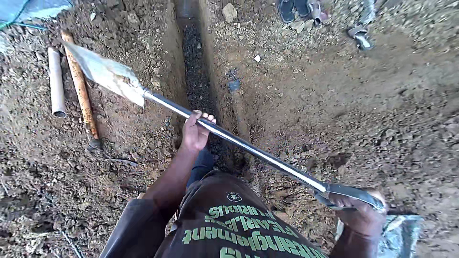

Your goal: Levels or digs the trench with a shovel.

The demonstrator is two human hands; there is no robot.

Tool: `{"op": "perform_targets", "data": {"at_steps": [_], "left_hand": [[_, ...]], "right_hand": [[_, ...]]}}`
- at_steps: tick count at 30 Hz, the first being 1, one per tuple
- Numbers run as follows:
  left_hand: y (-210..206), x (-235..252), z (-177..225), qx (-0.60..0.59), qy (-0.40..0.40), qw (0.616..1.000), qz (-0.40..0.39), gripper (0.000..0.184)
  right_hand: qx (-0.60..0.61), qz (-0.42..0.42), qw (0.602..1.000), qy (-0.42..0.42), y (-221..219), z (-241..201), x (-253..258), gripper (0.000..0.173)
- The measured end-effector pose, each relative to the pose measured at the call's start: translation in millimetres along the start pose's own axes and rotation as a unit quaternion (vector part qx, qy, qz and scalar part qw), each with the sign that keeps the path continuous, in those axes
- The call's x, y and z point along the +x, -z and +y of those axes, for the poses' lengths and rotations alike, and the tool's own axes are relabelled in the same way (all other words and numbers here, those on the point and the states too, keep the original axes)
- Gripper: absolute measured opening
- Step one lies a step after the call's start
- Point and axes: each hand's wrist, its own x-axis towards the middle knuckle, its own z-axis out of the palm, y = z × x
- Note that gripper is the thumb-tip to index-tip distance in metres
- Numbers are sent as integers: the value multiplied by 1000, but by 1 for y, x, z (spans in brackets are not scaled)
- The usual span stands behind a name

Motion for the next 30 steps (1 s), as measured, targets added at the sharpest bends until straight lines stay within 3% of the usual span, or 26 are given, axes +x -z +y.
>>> {"op": "perform_targets", "data": {"at_steps": [2, 6, 11, 13, 17, 21, 23, 25, 26, 28, 30], "left_hand": [[-28, 37, -7, 4, 35, 999, -26, 9], [-60, 121, -15, 1, 112, 992, -51, 9], [-73, 250, -3, 13, 195, 981, -10, 11], [-71, 314, 9, 22, 217, 976, 10, 7], [-62, 450, 41, 66, 235, 969, 27, 7], [-61, 570, 81, 135, 240, 960, 53, 8], [-60, 630, 100, 197, 228, 952, 60, 23], [-54, 683, 111, 325, 217, 918, 62, 52], [-51, 705, 117, 415, 227, 880, 57, 62], [-49, 733, 125, 583, 244, 774, 36, 64], [-48, 723, 123, 692, 267, 671, 4, 75]], "right_hand": [[-18, 7, 1000, 23, -10, -13, -4, 20], [-72, -12, 996, 46, -70, -43, 26, 19], [-307, -20, 951, 40, -215, -56, 131, 23], [-375, -44, 925, 49, -288, -31, 191, 20], [-478, -136, 855, 150, -411, 60, 331, 25], [-568, -218, 768, 199, -505, 130, 464, 25], [-597, -280, 728, 188, -541, 158, 529, 23], [-622, -366, 679, 133, -569, 188, 583, 22], [-635, -413, 648, 83, -582, 200, 605, 25], [-635, -476, 608, -2, -602, 220, 619, 30], [-618, -511, 594, -61, -601, 232, 597, 33]]}}
